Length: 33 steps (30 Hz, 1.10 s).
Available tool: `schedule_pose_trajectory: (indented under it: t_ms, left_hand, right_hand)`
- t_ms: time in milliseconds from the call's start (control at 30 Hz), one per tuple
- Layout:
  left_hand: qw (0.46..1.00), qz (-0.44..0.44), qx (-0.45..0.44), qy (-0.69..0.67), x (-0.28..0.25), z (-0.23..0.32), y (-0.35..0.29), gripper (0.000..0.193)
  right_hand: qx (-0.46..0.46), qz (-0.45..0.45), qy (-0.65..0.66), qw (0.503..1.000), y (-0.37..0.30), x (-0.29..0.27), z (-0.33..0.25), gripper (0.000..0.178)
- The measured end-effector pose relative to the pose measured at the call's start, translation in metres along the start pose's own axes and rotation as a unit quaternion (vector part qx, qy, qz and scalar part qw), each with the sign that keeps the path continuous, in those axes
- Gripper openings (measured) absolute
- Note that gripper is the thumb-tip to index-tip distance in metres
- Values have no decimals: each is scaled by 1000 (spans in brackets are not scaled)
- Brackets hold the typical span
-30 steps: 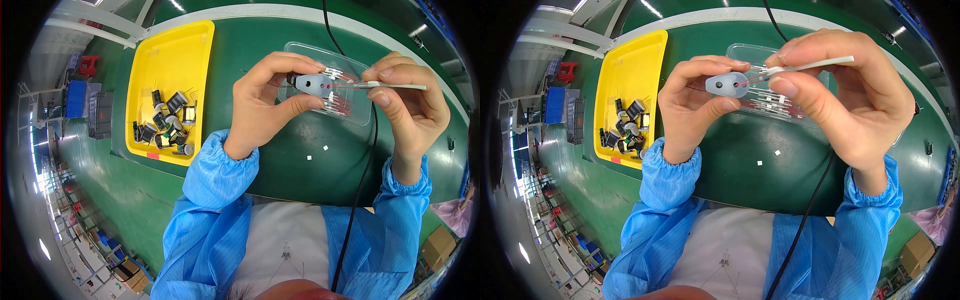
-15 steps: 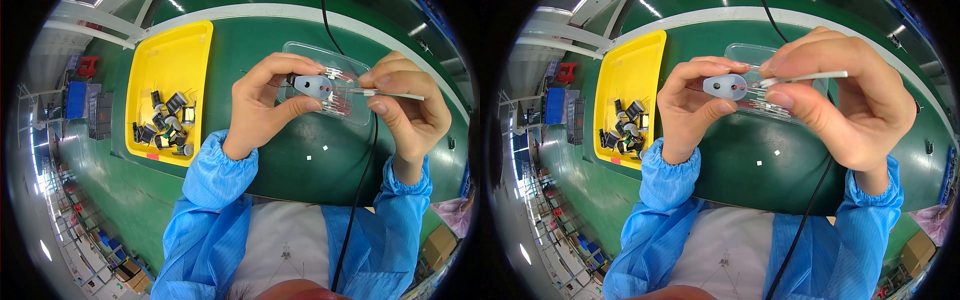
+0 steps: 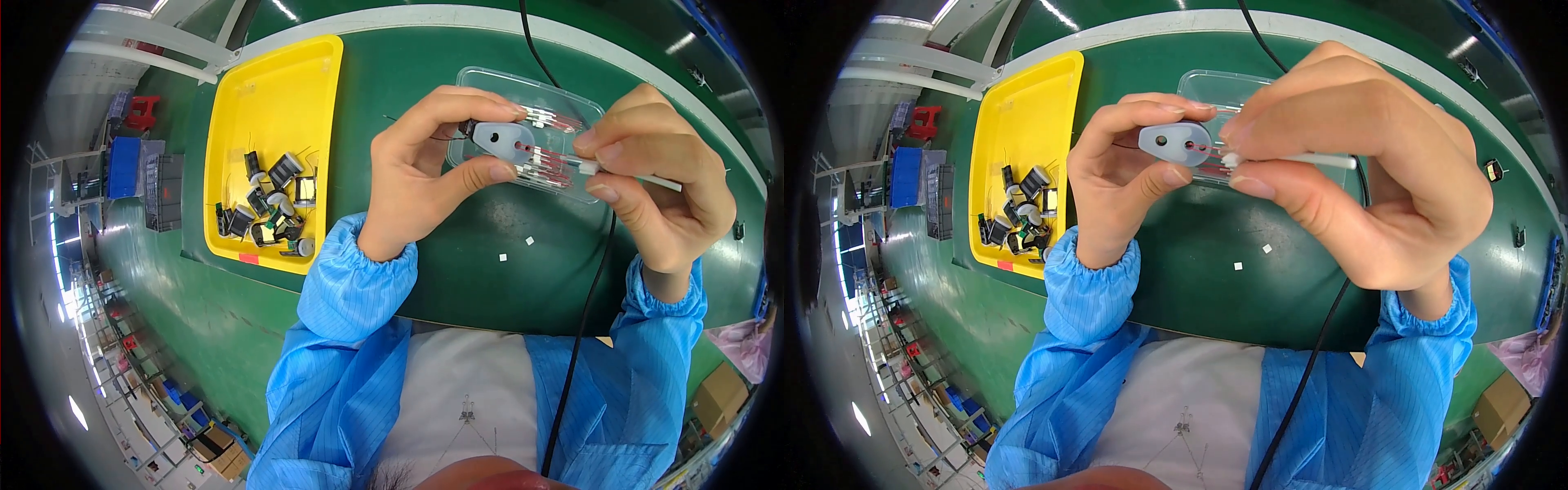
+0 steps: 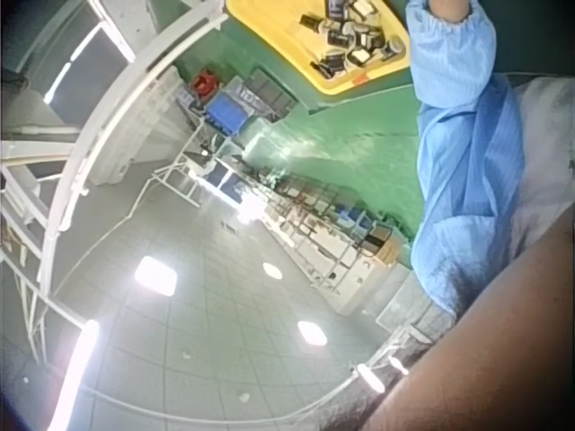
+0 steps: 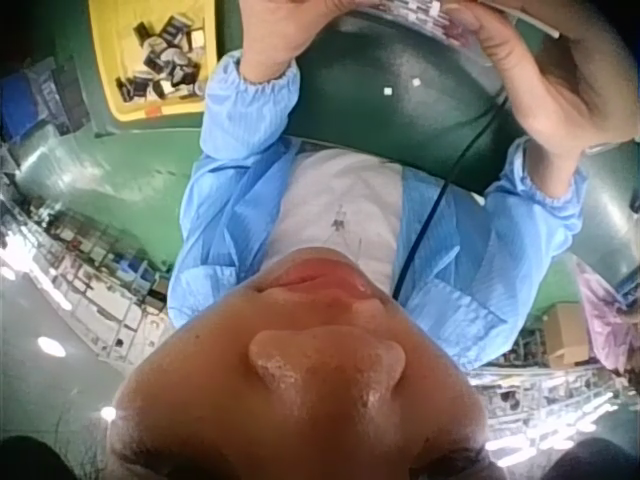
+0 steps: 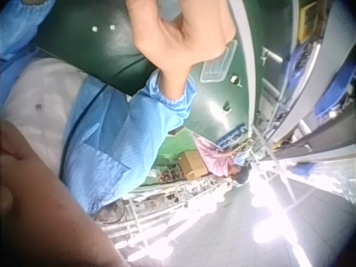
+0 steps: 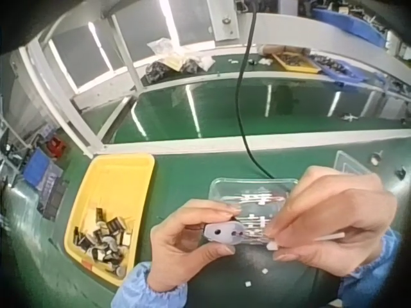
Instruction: The person assembles electronic components by inserting connector pins from a component tray into a plastic housing using a pin insertion tool.
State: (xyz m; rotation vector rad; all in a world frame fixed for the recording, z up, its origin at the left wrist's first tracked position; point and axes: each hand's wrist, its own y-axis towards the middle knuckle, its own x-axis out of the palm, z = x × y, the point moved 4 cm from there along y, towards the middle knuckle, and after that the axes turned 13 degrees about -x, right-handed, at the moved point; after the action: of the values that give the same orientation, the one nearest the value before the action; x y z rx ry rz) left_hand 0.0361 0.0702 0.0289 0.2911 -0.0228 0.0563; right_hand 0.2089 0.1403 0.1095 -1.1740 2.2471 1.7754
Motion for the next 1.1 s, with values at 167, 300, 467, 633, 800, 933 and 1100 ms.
schedule_pose_trajectory:
  t_ms: [167,300,467,633,800,933,1100]
  left_hand:
    - [1000,-1,-6,-1,0,1,0,43]
    - [997,30,-24,-72,3,2,-1,41]
    - [997,29,-25,-71,3,2,-1,41]
    - [997,29,-16,-67,2,1,-1,41]
    - [997,33,-22,-60,2,2,-1,41]
    - [998,31,-19,-55,2,0,-1,41]
    - [998,32,-22,-57,3,0,0,42]
  right_hand:
    - [-11,-6,-12,1000,0,-1,-1,23]
    - [-13,-5,-9,1000,0,0,-1,24]
    - [-18,-8,-20,1000,1,0,-2,24]
    - [-24,-8,-25,999,1,1,-3,25]
    - [-30,-12,-33,999,2,1,-3,25]
    - [-22,-12,-28,999,1,2,-3,24]
    - [-6,2,-2,1000,-1,2,-1,24]
